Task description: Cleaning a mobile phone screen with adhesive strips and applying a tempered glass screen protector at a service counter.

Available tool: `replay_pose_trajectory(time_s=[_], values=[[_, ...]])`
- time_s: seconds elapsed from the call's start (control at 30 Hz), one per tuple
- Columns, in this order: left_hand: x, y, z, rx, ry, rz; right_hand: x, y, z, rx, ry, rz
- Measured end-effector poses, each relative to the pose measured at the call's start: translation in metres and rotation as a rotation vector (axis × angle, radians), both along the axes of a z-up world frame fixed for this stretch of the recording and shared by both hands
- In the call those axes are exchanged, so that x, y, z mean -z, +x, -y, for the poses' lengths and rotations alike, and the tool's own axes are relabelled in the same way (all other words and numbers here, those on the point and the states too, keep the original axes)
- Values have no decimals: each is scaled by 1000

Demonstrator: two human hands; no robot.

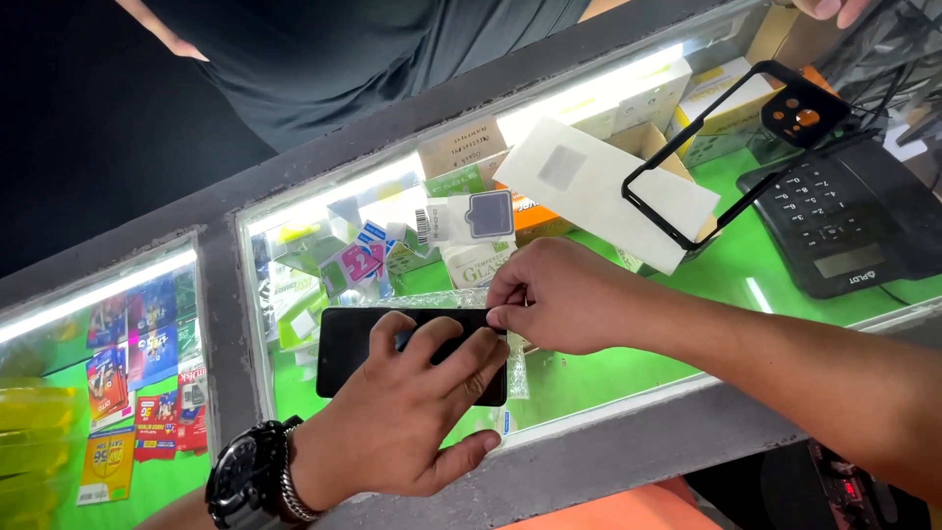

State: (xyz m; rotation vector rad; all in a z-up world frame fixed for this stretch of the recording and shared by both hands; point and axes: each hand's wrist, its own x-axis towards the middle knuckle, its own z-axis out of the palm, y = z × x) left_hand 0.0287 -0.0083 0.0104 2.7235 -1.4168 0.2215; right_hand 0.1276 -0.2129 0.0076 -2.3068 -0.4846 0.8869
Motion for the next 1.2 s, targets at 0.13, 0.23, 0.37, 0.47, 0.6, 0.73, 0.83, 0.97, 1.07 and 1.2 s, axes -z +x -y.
replay_pose_trajectory(time_s=[0.13,0.23,0.37,0.47,0.6,0.73,0.83,0.97,1.07,1.2], values=[[-1,-12,-1,1,-57,-91,0,-1,1,7,20,-8],[-1,-22,-1,-10,15,-196,3,0,2,-4,38,-15],[2,-15,-2,-8,51,-66,3,1,2,-24,31,12],[2,-5,-1,-8,48,21,3,1,2,-26,33,19],[2,4,0,-18,48,26,4,1,1,-15,28,19],[2,-2,0,0,20,-18,5,1,2,-25,33,34],[3,-14,1,13,25,-33,4,1,3,-24,31,24],[13,-28,-5,-24,127,-149,2,2,3,-24,32,1],[18,-32,-9,-13,131,-93,4,3,4,-35,31,0],[20,-31,-14,17,95,-12,4,4,3,-42,14,-15]])
